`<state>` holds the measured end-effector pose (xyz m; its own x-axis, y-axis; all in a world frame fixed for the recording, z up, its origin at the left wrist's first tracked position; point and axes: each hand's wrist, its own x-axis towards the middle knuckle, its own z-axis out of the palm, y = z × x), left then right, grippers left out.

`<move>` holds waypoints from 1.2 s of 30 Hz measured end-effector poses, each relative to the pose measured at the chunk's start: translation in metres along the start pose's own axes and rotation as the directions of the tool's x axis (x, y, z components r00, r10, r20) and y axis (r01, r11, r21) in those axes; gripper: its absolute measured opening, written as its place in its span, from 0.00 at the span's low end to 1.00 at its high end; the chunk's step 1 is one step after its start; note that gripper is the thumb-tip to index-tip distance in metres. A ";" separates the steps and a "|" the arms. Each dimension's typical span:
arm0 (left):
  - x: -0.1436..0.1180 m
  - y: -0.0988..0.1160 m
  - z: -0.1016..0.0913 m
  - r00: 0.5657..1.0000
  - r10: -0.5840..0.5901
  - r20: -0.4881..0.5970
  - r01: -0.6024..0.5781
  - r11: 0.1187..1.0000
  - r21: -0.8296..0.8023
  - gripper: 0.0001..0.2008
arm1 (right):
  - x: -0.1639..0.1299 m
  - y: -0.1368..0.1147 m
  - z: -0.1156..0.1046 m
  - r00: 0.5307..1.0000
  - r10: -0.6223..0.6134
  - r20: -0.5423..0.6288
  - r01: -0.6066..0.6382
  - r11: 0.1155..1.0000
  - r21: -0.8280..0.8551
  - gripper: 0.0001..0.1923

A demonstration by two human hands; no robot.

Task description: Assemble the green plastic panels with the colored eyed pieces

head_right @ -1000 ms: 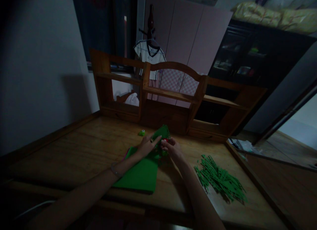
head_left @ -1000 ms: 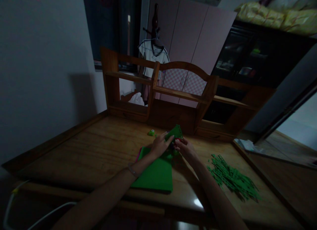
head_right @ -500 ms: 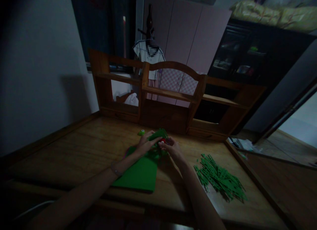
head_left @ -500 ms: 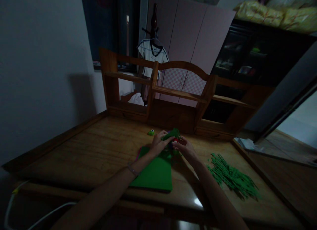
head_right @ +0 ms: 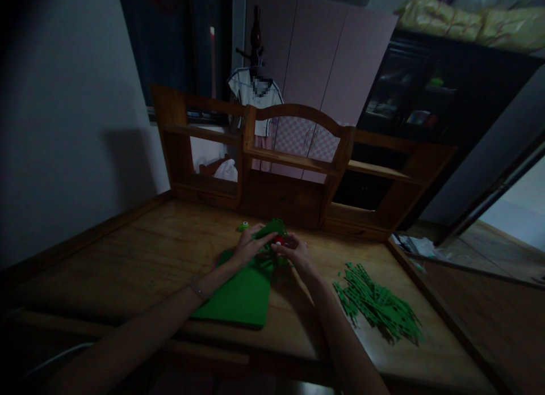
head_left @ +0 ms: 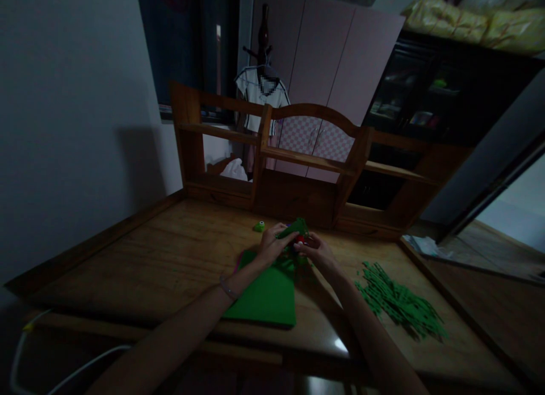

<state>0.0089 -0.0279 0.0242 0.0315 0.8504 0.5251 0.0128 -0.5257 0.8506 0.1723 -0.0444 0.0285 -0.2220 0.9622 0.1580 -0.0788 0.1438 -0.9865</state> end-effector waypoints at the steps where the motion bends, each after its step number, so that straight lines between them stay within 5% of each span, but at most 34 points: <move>1: 0.000 0.000 0.000 1.000 0.004 -0.006 -0.004 1.000 0.005 0.14 | 0.000 -0.001 0.000 1.000 0.000 -0.003 0.000 1.000 -0.006 0.22; 12: 0.001 -0.004 0.000 1.000 -0.013 -0.014 0.014 1.000 0.006 0.15 | 0.001 0.000 -0.001 1.000 0.026 0.006 -0.026 0.999 -0.021 0.21; 26: 0.002 -0.017 0.007 0.950 -0.308 -0.050 0.290 0.931 -0.223 0.20 | 0.001 0.003 0.001 0.999 0.044 -0.032 -0.040 0.994 0.097 0.20; 36: 0.003 -0.017 0.004 0.932 -0.360 -0.024 0.350 0.918 -0.189 0.20 | 0.010 0.007 -0.006 0.991 0.039 -0.131 -0.013 0.982 0.191 0.18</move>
<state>0.0129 -0.0162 0.0114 0.0011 0.9830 0.1838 -0.1658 -0.1810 0.9694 0.1755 -0.0325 0.0234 -0.0961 0.9890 0.1125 -0.2599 0.0842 -0.9620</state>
